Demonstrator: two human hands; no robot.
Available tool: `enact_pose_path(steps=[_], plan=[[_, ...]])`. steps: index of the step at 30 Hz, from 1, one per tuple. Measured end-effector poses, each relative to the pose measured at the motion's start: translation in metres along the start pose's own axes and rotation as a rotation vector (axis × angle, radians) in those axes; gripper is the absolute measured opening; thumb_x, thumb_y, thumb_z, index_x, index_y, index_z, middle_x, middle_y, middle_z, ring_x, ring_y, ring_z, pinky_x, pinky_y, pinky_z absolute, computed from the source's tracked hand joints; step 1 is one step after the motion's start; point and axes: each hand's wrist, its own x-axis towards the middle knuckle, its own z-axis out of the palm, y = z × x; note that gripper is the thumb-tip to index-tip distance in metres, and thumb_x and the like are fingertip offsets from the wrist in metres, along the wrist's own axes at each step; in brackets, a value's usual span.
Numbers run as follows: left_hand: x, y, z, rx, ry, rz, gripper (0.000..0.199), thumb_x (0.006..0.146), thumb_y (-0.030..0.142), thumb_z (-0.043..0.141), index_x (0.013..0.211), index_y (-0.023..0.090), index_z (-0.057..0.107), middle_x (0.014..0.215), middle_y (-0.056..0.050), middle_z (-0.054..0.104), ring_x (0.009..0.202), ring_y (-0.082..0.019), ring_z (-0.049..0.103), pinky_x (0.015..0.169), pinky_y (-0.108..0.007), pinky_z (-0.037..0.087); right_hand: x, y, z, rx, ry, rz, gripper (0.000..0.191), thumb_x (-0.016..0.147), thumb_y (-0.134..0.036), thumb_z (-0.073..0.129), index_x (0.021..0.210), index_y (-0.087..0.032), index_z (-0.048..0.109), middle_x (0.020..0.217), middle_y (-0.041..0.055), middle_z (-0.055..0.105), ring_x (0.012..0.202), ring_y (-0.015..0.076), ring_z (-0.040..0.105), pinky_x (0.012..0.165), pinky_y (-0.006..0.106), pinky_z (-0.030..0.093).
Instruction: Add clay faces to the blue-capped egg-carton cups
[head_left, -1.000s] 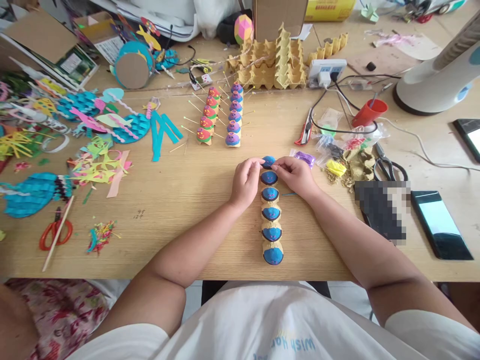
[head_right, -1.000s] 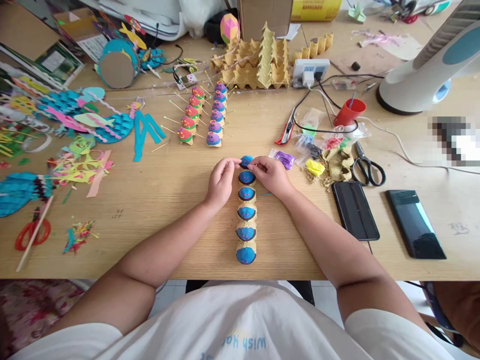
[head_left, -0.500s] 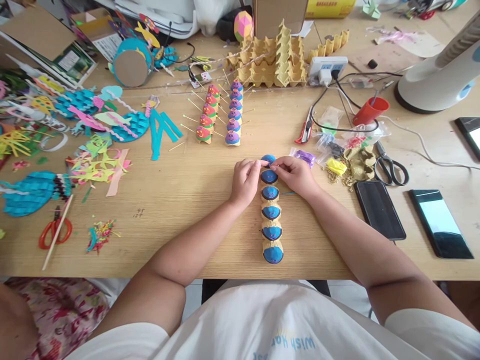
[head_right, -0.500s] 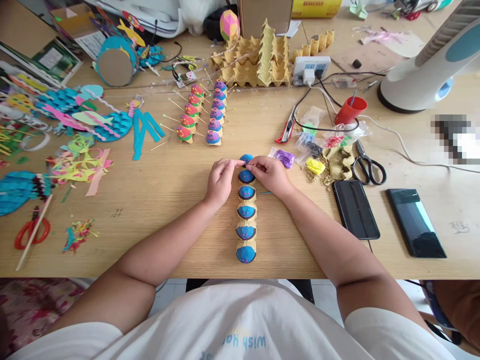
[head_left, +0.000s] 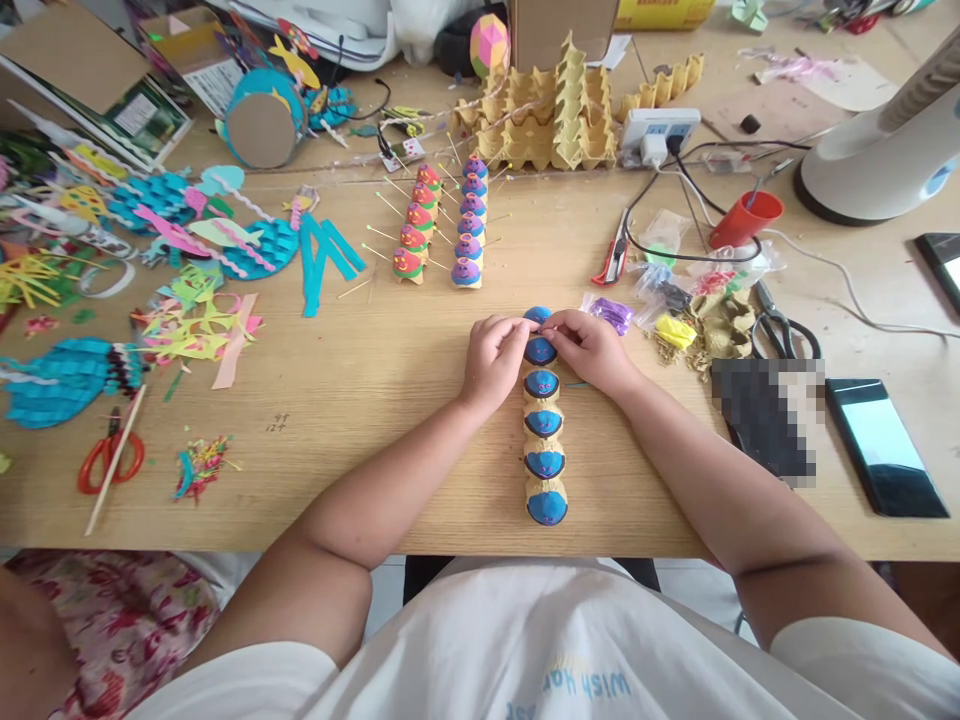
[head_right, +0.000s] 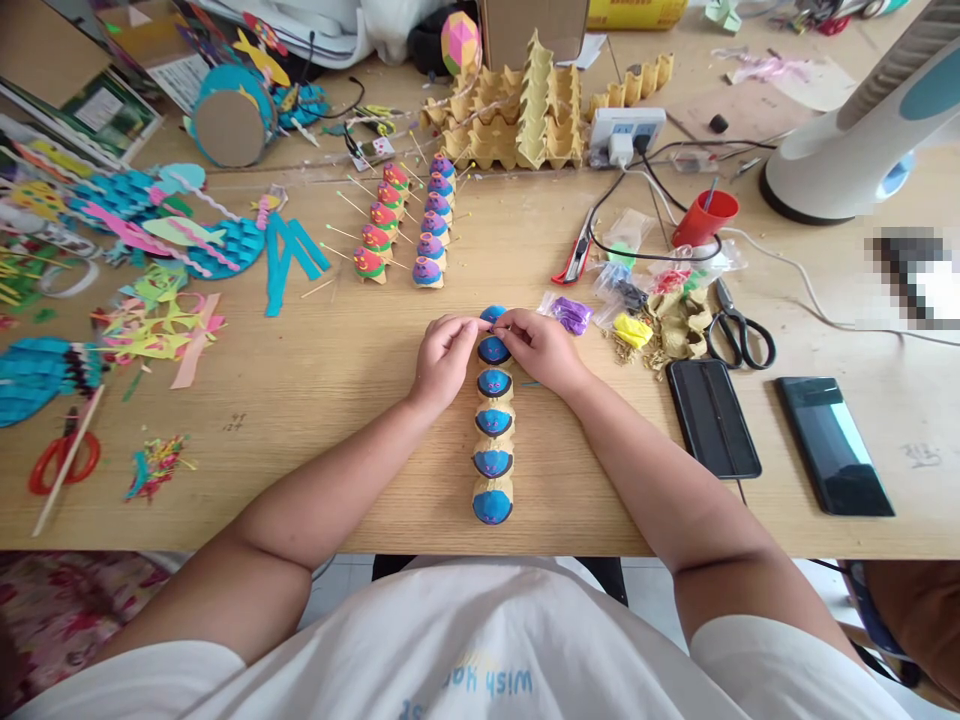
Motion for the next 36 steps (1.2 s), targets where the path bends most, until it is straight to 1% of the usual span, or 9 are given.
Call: enact_pose_path(steps=[5, 10, 13, 16, 19, 22, 24, 29, 36], plan=[[0.0001, 0.0000, -0.0001, -0.010, 0.000, 0.007, 0.034, 0.109, 0.039, 0.053, 0.099, 0.025, 0.082, 0.103, -0.004, 0.084, 0.106, -0.022, 0.073, 0.102, -0.037, 0.051, 0.0013, 0.0020, 0.0010, 0.048, 0.041, 0.041, 0.017, 0.095, -0.034, 0.066, 0.090, -0.019, 0.073, 0.064, -0.0037, 0.054, 0.056, 0.0111, 0.039, 0.055, 0.029, 0.030], [0.0002, -0.0005, 0.0001, 0.008, -0.012, 0.004, 0.035, 0.110, 0.040, 0.053, 0.099, 0.026, 0.082, 0.104, -0.004, 0.084, 0.107, -0.022, 0.073, 0.104, -0.037, 0.052, 0.0024, 0.0029, 0.0015, 0.101, 0.043, 0.087, 0.023, 0.093, -0.041, 0.070, 0.087, -0.018, 0.073, 0.062, -0.0037, 0.053, 0.056, 0.0106, 0.037, 0.053, 0.029, 0.028], [0.0003, -0.0009, 0.0001, 0.005, -0.007, 0.006, 0.034, 0.110, 0.039, 0.053, 0.100, 0.025, 0.082, 0.105, -0.003, 0.084, 0.107, -0.021, 0.073, 0.104, -0.036, 0.051, 0.0026, 0.0021, 0.0016, 0.102, 0.052, 0.080, 0.027, 0.092, -0.043, 0.071, 0.088, -0.017, 0.076, 0.064, -0.0016, 0.059, 0.058, 0.0112, 0.040, 0.054, 0.029, 0.031], [0.0008, -0.0011, 0.0000, 0.007, -0.006, 0.003, 0.035, 0.110, 0.040, 0.052, 0.099, 0.026, 0.082, 0.105, -0.003, 0.084, 0.107, -0.021, 0.074, 0.104, -0.036, 0.051, 0.0027, 0.0015, 0.0012, 0.090, 0.058, 0.075, 0.026, 0.092, -0.041, 0.069, 0.089, -0.016, 0.078, 0.069, 0.0010, 0.066, 0.059, 0.0116, 0.043, 0.056, 0.029, 0.034], [0.0011, -0.0010, -0.0003, -0.001, -0.002, 0.002, 0.036, 0.110, 0.042, 0.053, 0.099, 0.025, 0.083, 0.105, -0.004, 0.084, 0.107, -0.022, 0.074, 0.104, -0.038, 0.052, 0.0027, 0.0011, 0.0000, 0.070, 0.055, 0.079, 0.027, 0.093, -0.041, 0.068, 0.090, -0.016, 0.079, 0.071, 0.0026, 0.069, 0.059, 0.0122, 0.044, 0.057, 0.029, 0.036], [0.0010, -0.0010, -0.0005, 0.016, -0.007, -0.008, 0.038, 0.110, 0.044, 0.051, 0.100, 0.026, 0.083, 0.106, -0.004, 0.084, 0.108, -0.022, 0.074, 0.104, -0.037, 0.053, 0.0027, 0.0003, -0.0015, 0.047, 0.049, 0.079, 0.031, 0.095, -0.045, 0.067, 0.092, -0.017, 0.080, 0.074, 0.0043, 0.071, 0.063, 0.0143, 0.050, 0.059, 0.029, 0.039], [0.0009, -0.0013, -0.0005, 0.022, -0.008, -0.006, 0.039, 0.111, 0.045, 0.050, 0.101, 0.026, 0.083, 0.106, -0.004, 0.084, 0.108, -0.021, 0.074, 0.104, -0.037, 0.053, 0.0026, -0.0003, -0.0019, 0.045, 0.045, 0.083, 0.033, 0.095, -0.047, 0.068, 0.093, -0.017, 0.080, 0.072, 0.0038, 0.070, 0.063, 0.0143, 0.050, 0.058, 0.029, 0.039], [0.0008, -0.0018, -0.0001, 0.008, 0.000, 0.000, 0.038, 0.110, 0.044, 0.052, 0.099, 0.025, 0.083, 0.104, -0.004, 0.084, 0.106, -0.022, 0.074, 0.104, -0.038, 0.053, 0.0026, -0.0003, -0.0004, 0.068, 0.055, 0.115, 0.028, 0.092, -0.045, 0.071, 0.088, -0.018, 0.077, 0.061, -0.0022, 0.056, 0.055, 0.0108, 0.037, 0.053, 0.029, 0.029], [0.0014, -0.0028, 0.0006, -0.003, 0.006, -0.005, 0.033, 0.108, 0.040, 0.054, 0.100, 0.023, 0.081, 0.106, -0.006, 0.084, 0.107, -0.022, 0.075, 0.103, -0.038, 0.053, 0.0033, 0.0028, 0.0015, 0.076, 0.078, 0.127, 0.032, 0.091, -0.049, 0.073, 0.088, -0.017, 0.076, 0.064, -0.0014, 0.057, 0.057, 0.0113, 0.040, 0.054, 0.029, 0.030]])
